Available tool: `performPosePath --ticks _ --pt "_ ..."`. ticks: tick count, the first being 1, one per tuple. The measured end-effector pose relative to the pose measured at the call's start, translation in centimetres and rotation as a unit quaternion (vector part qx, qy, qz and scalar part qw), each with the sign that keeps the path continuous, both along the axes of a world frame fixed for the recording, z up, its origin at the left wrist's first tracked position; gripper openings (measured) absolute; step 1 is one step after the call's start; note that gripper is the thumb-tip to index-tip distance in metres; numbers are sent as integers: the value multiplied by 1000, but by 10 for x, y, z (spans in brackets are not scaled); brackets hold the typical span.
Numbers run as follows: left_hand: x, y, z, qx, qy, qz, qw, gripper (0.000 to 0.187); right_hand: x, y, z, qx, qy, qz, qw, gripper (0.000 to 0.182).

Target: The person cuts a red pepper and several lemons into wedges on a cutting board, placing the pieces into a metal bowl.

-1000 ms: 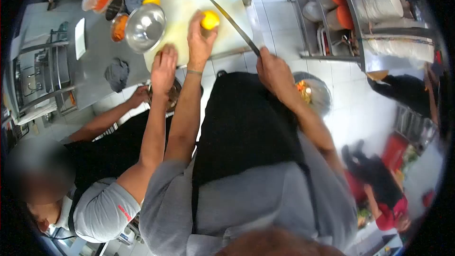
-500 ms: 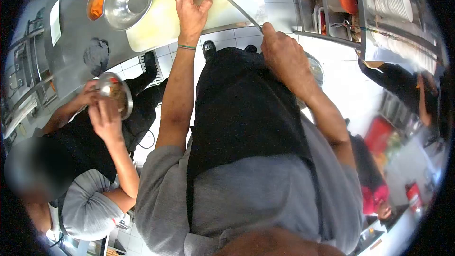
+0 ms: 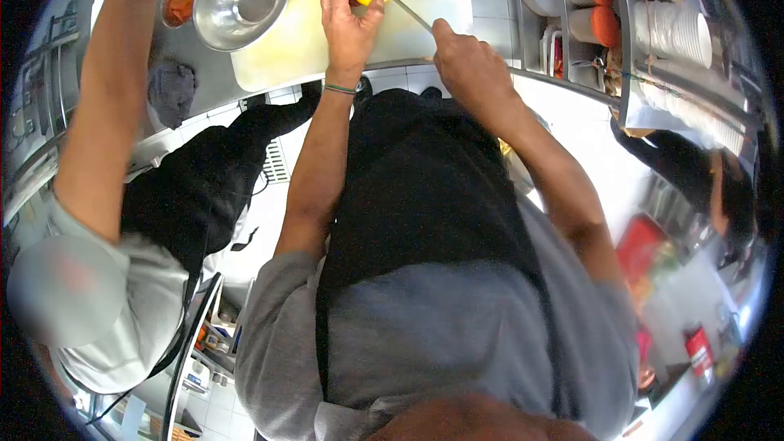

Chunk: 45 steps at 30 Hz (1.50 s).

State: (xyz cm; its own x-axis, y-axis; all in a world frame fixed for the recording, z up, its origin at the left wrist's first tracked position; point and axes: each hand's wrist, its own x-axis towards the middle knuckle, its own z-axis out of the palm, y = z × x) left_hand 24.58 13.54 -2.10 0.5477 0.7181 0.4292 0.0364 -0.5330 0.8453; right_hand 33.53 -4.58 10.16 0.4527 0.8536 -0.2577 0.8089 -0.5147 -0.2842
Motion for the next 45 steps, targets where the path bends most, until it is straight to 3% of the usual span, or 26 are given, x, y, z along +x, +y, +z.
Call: performPosePath --ticks 6,11,12,13,15,18,22,25,27,31,35,36,39,45 --pt "-6 0 6 11 26 -8 1000 44 5 43 -41 -10 29 -26 999 11" --pt "-14 -6 1 46 65 -40 996 45 5 50 -62 73 22 -29 997 18" --pt "-15 -5 2 123 73 -32 989 46 6 49 -68 76 22 -23 997 18" --pt "-14 0 -14 75 4 -54 996 50 9 49 -68 77 23 -11 997 18" --pt "-27 0 -11 -47 35 -94 994 57 8 32 -45 49 93 -57 993 20" --pt "-38 4 -1 32 94 -80 992 56 4 2 -37 22 142 -75 987 21" --pt "-43 0 10 139 96 -45 985 46 -5 -16 -42 -8 79 -70 994 18" --pt "-44 2 7 92 131 -62 985 52 -7 -22 -40 -22 31 -48 998 13" --pt "-44 3 10 22 120 -46 991 42 -4 -28 -41 -11 3 -31 999 12" --pt "-43 11 12 124 119 -32 985 44 -7 -29 -1 -53 1 -19 998 14" --pt "-42 12 23 79 151 -33 985 50 -7 -42 19 -44 0 10 999 16" --pt "-40 14 27 130 149 -33 980 45 -7 -45 23 -40 -1 16 999 16" --pt "-36 16 21 144 126 -33 981 44 -6 -47 32 -43 -5 26 999 17" --pt "-29 15 27 109 151 -34 982 42 -5 -44 30 -40 -21 40 998 17"
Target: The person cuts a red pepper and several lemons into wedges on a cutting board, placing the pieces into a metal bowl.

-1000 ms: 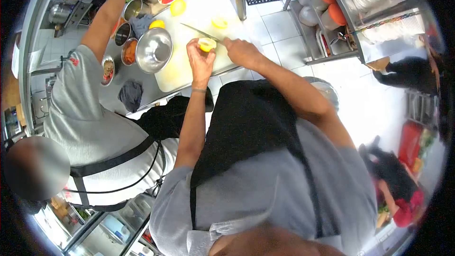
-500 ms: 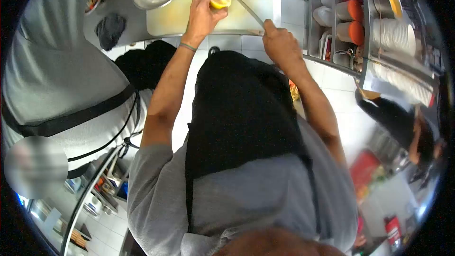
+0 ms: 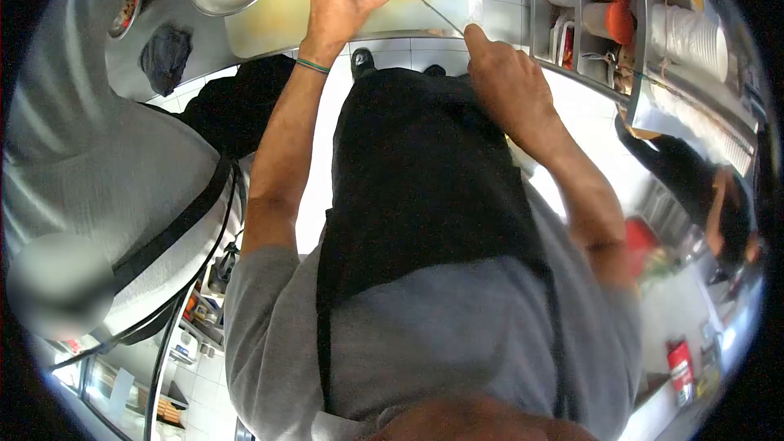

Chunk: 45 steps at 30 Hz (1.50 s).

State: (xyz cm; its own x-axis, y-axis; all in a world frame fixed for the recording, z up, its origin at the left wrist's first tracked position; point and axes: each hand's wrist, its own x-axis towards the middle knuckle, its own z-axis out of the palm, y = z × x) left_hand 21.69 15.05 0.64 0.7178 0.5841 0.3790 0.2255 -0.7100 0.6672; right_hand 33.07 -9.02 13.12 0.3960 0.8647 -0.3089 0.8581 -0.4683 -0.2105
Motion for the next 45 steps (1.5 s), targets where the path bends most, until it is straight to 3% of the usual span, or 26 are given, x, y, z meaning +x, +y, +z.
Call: performPosePath --ticks 3,7,10,13,16,17,21,28,33,36,39,43,45 --pt "2 5 -6 45 -3 -10 999 43 3 2 -1 -9 -14 13 1000 14" --pt "5 -2 -5 -15 11 3 1000 45 9 6 -9 -40 0 19 999 13" --pt "2 -5 0 -31 14 1 999 45 13 17 -64 73 32 10 997 18" --pt "-7 -8 -13 -6 -17 -20 1000 47 17 49 -86 70 46 -15 996 17" --pt "-12 -15 -22 -22 -50 -5 999 49 19 42 -62 70 30 11 997 10" --pt "-11 -18 -26 -91 -79 -7 993 50 19 37 -48 66 33 15 997 10" --pt "-10 -17 -20 38 -52 2 998 48 8 15 -7 45 70 1 997 12" --pt "-9 -18 -24 -3 -53 6 999 46 4 -1 11 0 68 5 998 14" --pt "-7 -20 -21 -65 -65 13 996 47 1 1 -8 6 54 -4 999 16" --pt "-9 -15 -20 -2 -36 10 999 48 1 5 -10 9 32 10 999 14" --pt "-10 -16 -25 -93 -47 20 994 48 0 13 -21 19 27 13 999 12" --pt "-12 -17 -22 -3 -53 13 998 49 3 43 -91 64 54 5 996 17" --pt "-22 -19 -22 -27 -64 21 997 51 9 52 -88 63 61 1 996 17"
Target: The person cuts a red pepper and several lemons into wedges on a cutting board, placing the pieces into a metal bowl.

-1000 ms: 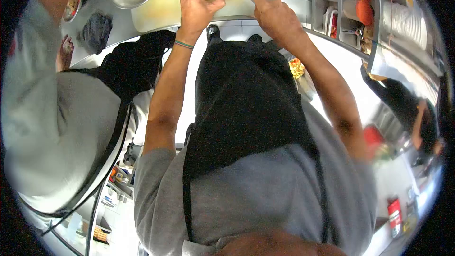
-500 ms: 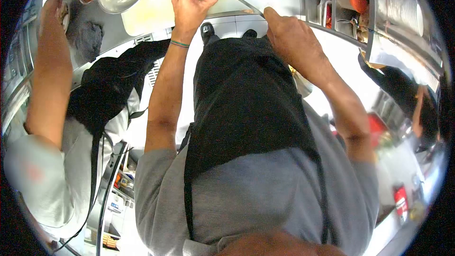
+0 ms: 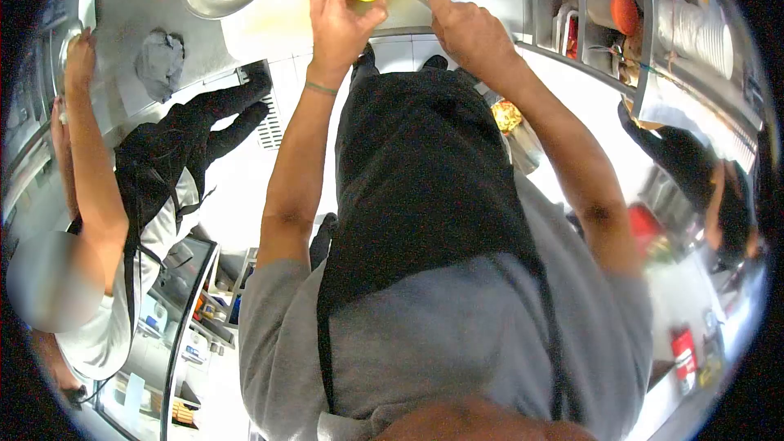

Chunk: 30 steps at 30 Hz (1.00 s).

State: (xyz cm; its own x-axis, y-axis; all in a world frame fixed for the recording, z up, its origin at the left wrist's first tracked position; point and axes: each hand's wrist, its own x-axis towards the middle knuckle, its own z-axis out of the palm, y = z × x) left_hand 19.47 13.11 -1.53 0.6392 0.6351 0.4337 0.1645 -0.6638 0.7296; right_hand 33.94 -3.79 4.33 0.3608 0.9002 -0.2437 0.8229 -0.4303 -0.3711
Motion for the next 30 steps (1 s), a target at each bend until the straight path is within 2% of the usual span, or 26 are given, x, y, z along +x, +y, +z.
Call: performPosePath --ticks 5,7,13,19,22,25,28,30 --pt "-13 -3 0 -32 13 -13 999 50 -11 -18 53 -16 1 1 1000 16" --pt "-11 -1 -4 -2 17 -3 1000 45 -15 -32 76 -13 13 9 1000 15" --pt "-3 -3 -1 -9 16 -6 1000 47 -17 -55 89 -35 -24 12 999 16" --pt "2 -8 0 -7 18 -10 1000 46 -14 -53 79 -64 -53 21 996 15" --pt "8 -15 -6 -73 -8 -16 997 46 -9 -57 70 -53 -45 22 997 14" --pt "1 -3 -2 -85 -6 -17 996 46 -16 -28 35 19 -38 18 999 14" --pt "-5 1 -5 -41 -5 -24 999 47 -6 13 -3 27 26 -4 999 17" --pt "-12 0 -3 -5 -7 -22 1000 48 -10 13 2 9 17 -8 1000 17"
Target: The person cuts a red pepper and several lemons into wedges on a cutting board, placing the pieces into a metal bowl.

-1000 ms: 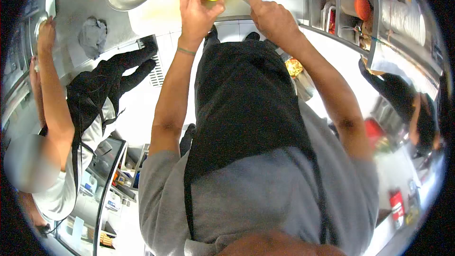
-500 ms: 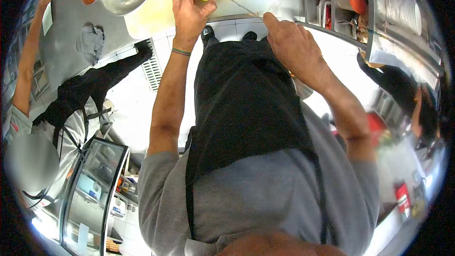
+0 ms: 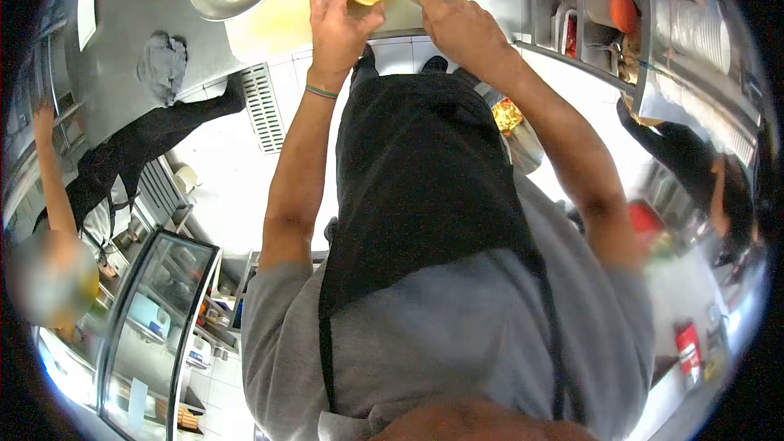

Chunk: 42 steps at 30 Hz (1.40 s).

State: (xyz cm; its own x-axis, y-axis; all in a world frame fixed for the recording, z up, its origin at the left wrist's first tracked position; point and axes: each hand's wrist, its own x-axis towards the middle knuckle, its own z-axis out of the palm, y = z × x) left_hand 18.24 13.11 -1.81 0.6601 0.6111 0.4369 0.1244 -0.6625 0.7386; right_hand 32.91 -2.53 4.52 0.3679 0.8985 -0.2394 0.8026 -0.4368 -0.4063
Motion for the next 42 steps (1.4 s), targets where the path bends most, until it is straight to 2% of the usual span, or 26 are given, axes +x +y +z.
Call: performPosePath --ticks 2,6,9,13,20,26,29,34,42 --pt "-1 -1 -2 19 -2 10 1000 48 3 -7 15 -4 -12 1 1000 17" --pt "0 2 -6 -31 14 15 999 48 -9 -39 66 -14 -9 8 1000 18" --pt "1 4 -3 -15 11 10 1000 48 -12 -45 74 -38 -2 5 999 17" --pt "2 5 -2 -8 6 11 1000 47 -12 -41 66 -55 36 -2 998 18" --pt "3 5 -1 -11 8 13 1000 46 -15 -37 55 -44 13 -5 999 19" --pt "-3 14 3 -17 32 39 999 46 -20 -7 19 -14 39 4 999 18" --pt "-10 16 0 38 24 18 999 45 -24 6 9 7 23 6 1000 18" --pt "-14 15 -4 50 37 29 998 46 -22 0 -7 29 45 -3 999 18" --pt "-26 16 -1 3 54 46 997 44 -16 -37 31 -6 83 -5 997 16"
